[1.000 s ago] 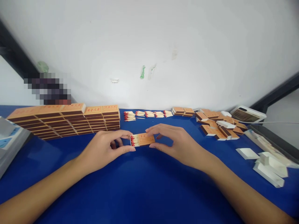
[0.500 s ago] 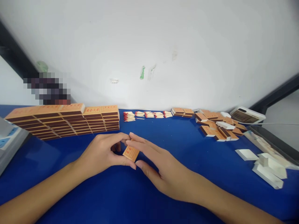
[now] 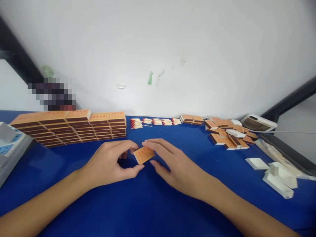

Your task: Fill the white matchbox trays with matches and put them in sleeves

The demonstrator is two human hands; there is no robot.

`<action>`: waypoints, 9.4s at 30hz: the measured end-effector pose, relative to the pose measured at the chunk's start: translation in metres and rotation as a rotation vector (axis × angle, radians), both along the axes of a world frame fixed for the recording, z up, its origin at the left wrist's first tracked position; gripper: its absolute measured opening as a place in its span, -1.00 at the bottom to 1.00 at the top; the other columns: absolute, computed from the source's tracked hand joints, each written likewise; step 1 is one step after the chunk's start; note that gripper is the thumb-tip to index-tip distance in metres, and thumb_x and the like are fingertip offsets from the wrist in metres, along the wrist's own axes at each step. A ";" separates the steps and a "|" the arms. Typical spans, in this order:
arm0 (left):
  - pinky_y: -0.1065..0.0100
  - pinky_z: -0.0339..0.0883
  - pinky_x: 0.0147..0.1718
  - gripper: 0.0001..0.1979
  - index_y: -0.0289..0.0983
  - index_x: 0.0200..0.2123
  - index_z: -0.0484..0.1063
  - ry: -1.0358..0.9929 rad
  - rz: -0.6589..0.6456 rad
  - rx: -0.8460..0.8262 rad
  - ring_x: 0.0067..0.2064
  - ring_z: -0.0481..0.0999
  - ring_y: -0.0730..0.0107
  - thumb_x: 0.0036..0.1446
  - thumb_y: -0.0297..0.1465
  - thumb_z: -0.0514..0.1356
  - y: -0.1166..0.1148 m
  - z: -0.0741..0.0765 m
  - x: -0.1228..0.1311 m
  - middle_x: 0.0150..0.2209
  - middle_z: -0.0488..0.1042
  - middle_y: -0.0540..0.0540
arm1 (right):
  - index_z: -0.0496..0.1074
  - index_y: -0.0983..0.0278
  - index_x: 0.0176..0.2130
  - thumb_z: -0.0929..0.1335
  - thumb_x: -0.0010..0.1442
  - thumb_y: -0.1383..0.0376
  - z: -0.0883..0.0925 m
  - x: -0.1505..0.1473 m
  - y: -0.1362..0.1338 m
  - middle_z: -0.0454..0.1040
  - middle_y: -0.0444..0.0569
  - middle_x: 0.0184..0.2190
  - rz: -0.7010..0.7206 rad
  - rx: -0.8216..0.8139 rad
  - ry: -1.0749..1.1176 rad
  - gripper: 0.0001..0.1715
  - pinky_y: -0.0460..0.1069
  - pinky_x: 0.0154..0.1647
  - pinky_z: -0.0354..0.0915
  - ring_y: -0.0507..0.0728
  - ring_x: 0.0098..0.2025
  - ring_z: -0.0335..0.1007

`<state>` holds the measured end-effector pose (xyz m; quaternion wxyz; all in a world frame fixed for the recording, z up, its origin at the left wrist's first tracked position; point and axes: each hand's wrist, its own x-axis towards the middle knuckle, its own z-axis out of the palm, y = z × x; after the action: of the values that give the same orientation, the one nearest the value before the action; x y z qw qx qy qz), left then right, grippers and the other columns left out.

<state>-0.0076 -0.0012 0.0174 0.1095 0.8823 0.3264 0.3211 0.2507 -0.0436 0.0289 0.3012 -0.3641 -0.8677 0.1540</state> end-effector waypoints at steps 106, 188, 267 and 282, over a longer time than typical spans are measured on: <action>0.39 0.36 -0.47 -0.68 -0.24 -0.27 0.63 0.124 -0.004 0.330 -0.48 0.59 0.43 0.45 -0.17 0.23 0.012 0.008 0.010 -0.47 0.61 0.02 | 0.55 0.25 -0.43 0.53 0.21 0.00 0.030 0.262 0.061 0.61 0.24 -0.30 -1.312 -0.478 -0.500 -0.60 0.14 -0.21 0.24 0.32 -0.21 0.50; 0.15 0.46 0.02 -0.81 -0.19 -0.12 0.62 0.085 -0.177 -0.095 0.02 0.58 0.15 0.28 -0.23 0.40 0.011 -0.010 0.026 -0.08 0.66 -0.13 | 0.62 0.29 -0.05 0.26 0.52 0.29 -0.005 0.037 0.200 0.61 0.22 -0.01 -0.286 0.018 -0.452 -0.67 0.21 0.19 0.29 0.33 0.12 0.38; 0.23 0.49 0.07 -0.74 -0.12 0.08 0.53 0.155 -0.070 -0.117 0.08 0.51 0.23 0.37 -0.26 0.31 0.009 -0.014 0.013 0.03 0.54 -0.10 | 0.43 0.24 -0.22 0.34 0.51 0.25 0.002 0.041 0.050 0.48 0.00 -0.14 -0.253 -0.381 -0.313 -0.80 0.08 -0.08 0.32 0.17 -0.11 0.41; 0.19 0.51 0.00 -0.75 -0.14 0.04 0.55 0.112 -0.050 -0.141 0.00 0.54 0.21 0.32 -0.31 0.35 0.008 -0.012 0.017 -0.05 0.58 -0.10 | 0.41 0.19 -0.17 0.31 0.54 0.20 0.008 0.032 0.036 0.50 -0.04 -0.14 -0.115 -0.308 -0.137 -0.81 0.05 -0.12 0.34 0.14 -0.15 0.43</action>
<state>0.0094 0.0066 0.0059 0.1611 0.8968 0.3315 0.2447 0.2827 -0.0080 0.0366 0.1905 -0.4645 -0.8301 0.2426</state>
